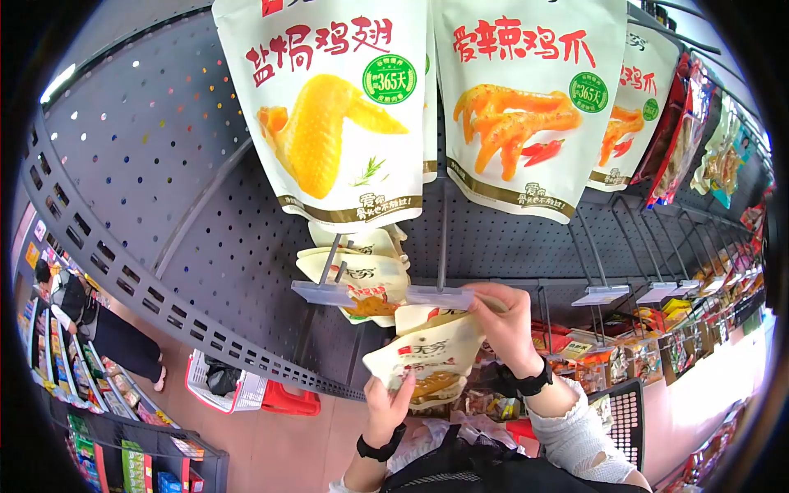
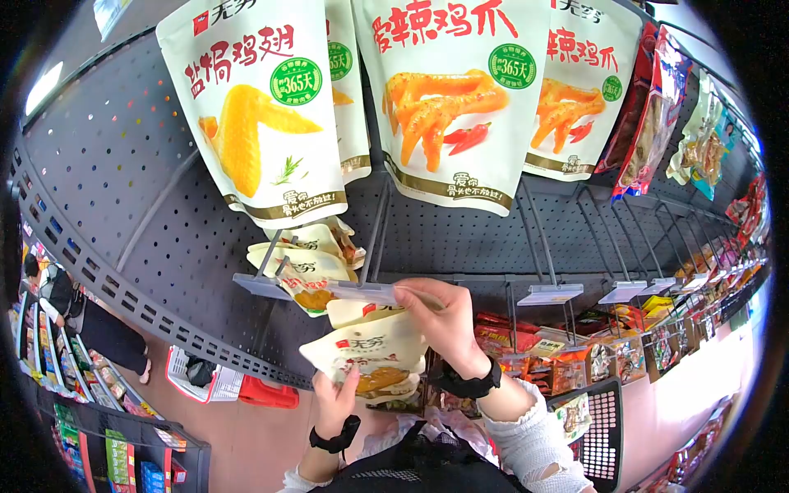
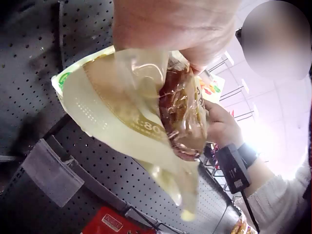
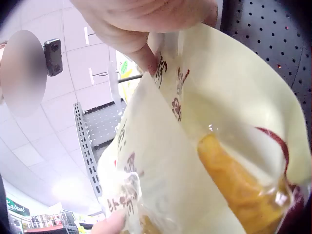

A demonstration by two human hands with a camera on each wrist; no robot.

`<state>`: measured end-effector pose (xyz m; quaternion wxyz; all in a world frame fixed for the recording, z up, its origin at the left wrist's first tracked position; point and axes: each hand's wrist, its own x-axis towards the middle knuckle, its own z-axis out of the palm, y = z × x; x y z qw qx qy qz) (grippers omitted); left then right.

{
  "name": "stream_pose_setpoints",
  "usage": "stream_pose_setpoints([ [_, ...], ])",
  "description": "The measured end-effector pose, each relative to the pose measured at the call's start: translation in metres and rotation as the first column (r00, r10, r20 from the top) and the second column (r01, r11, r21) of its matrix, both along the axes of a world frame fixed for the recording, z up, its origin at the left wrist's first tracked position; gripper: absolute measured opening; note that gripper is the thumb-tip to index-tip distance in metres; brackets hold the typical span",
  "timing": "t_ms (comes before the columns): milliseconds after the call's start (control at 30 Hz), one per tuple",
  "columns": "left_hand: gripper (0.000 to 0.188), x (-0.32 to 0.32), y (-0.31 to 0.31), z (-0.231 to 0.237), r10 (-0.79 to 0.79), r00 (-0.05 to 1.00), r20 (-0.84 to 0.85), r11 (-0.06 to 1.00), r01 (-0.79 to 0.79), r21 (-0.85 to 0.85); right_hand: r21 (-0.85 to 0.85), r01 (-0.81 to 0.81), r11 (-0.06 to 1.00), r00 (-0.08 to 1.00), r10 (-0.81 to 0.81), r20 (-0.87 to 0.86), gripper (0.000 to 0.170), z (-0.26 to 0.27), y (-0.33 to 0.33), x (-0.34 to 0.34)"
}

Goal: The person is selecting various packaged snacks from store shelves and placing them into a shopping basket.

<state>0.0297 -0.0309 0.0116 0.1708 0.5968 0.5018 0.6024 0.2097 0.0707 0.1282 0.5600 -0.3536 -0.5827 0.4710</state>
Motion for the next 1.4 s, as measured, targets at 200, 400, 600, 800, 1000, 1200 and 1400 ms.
stream_pose_setpoints([
  [200, 0.02, -0.005, -0.018, -0.001, 0.032, 0.917, 0.397, 0.999, -0.019, -0.038, 0.064, 0.02, 0.998, 0.994, -0.027, 0.101, 0.012, 0.011, 0.005, 0.004],
  [400, 0.032, -0.017, -0.024, -0.012, -0.051, 0.84, 0.54, 0.996, 0.079, -0.028, 0.143, 0.001, 0.99, 0.997, -0.011, 0.075, 0.011, 0.018, 0.008, -0.003],
  [600, 0.032, -0.01, -0.018, -0.003, -0.118, 0.831, 0.544, 0.987, 0.157, -0.025, 0.048, -0.06, 0.997, 0.998, 0.061, -0.02, 0.012, 0.017, 0.013, -0.016],
  [800, 0.027, -0.006, 0.001, 0.003, -0.13, 0.889, 0.438, 0.973, 0.2, -0.117, 0.211, 0.151, 0.966, 0.967, -0.189, 0.172, 0.02, 0.014, 0.039, -0.014],
  [1000, 0.011, 0.001, 0.039, 0.018, -0.208, 0.927, 0.311, 0.967, 0.242, -0.076, 0.88, 0.261, 0.396, 0.714, -0.693, 0.1, 0.035, 0.006, 0.013, 0.006],
  [1200, 0.018, 0.012, 0.064, 0.03, -0.303, 0.933, 0.196, 0.943, 0.323, -0.076, 0.639, 0.06, 0.767, 0.921, -0.289, 0.26, 0.039, 0.015, 0.008, 0.005],
  [1400, 0.019, 0.018, 0.074, 0.022, -0.29, 0.89, 0.352, 0.948, 0.318, -0.022, 0.731, -0.081, 0.677, 0.882, -0.293, 0.369, 0.044, 0.016, 0.022, 0.005],
])
